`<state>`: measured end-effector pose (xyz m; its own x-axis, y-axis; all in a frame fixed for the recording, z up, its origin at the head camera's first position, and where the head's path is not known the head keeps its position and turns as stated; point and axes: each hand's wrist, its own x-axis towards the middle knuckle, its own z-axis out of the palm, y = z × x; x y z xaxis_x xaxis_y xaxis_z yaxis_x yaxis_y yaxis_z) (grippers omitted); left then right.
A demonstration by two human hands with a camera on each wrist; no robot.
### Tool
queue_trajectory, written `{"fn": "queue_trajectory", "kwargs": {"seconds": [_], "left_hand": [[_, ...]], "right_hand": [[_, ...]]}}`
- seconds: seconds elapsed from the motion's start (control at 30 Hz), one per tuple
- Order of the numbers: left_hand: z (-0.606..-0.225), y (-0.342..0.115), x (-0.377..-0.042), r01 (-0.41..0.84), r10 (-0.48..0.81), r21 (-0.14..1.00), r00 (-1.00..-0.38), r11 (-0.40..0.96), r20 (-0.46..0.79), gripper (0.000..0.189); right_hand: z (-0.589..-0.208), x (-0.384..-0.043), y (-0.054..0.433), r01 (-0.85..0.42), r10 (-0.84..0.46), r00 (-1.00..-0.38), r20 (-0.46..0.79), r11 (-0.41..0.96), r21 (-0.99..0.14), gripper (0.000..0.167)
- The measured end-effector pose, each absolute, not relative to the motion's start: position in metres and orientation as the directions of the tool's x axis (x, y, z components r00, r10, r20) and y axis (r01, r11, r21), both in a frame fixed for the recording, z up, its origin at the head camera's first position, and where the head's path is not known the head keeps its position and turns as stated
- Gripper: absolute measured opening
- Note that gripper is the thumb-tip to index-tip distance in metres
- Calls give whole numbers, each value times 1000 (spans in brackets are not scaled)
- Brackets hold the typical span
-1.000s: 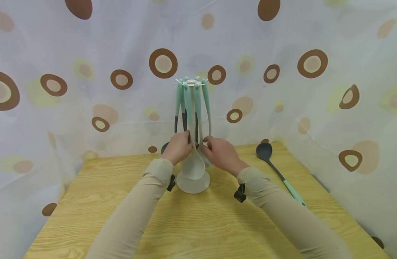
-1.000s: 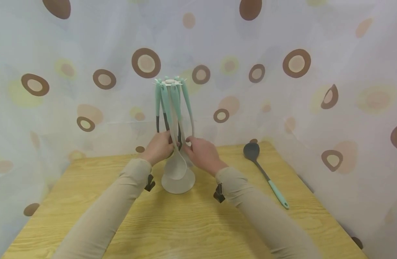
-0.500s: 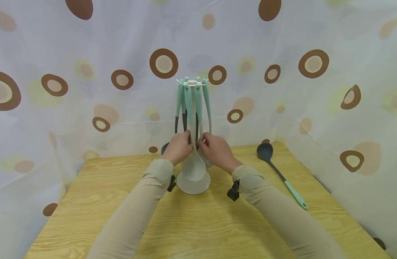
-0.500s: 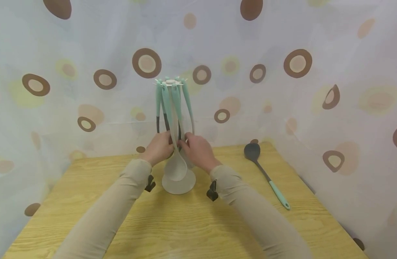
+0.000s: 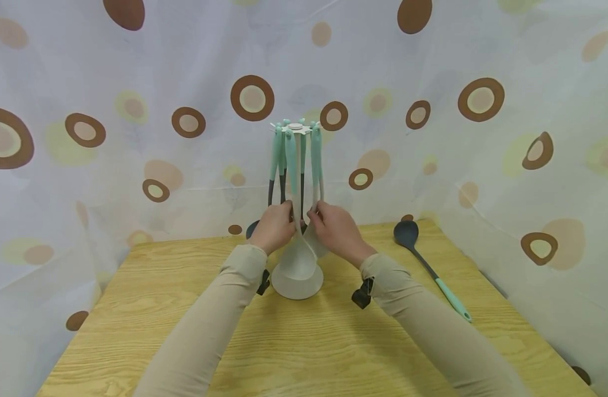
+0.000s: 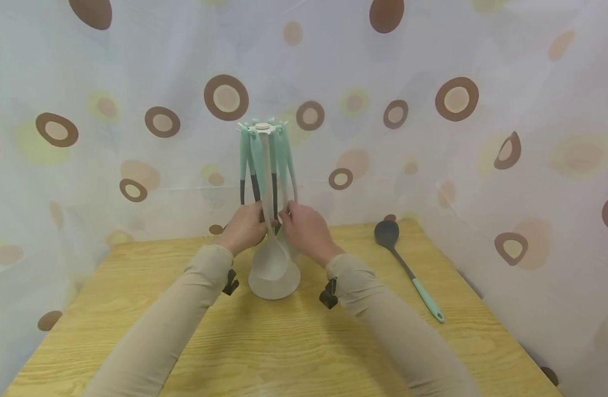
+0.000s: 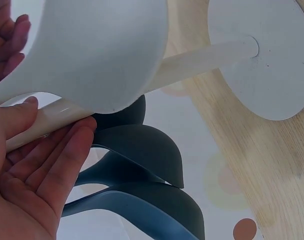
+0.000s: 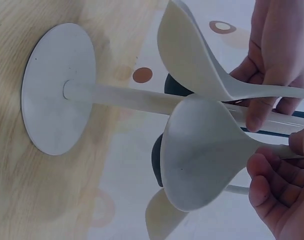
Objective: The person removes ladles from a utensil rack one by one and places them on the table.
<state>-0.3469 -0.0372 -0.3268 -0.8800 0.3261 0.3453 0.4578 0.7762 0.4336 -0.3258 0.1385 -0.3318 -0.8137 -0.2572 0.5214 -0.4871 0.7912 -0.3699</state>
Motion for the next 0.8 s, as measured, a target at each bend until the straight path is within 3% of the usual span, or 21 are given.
{"fn": "queue_trajectory", "kwargs": {"seconds": [0.5, 0.8], "left_hand": [[-325, -35, -346, 436, 316, 447, -893, 781, 319, 21], [-323, -34, -346, 416, 302, 469, -905, 779, 300, 21]], "right_hand": [[-321, -305, 168, -534, -243, -786, 569, 730, -426, 21], [-325, -294, 201, -580, -331, -754, 567, 742, -338, 22]]}}
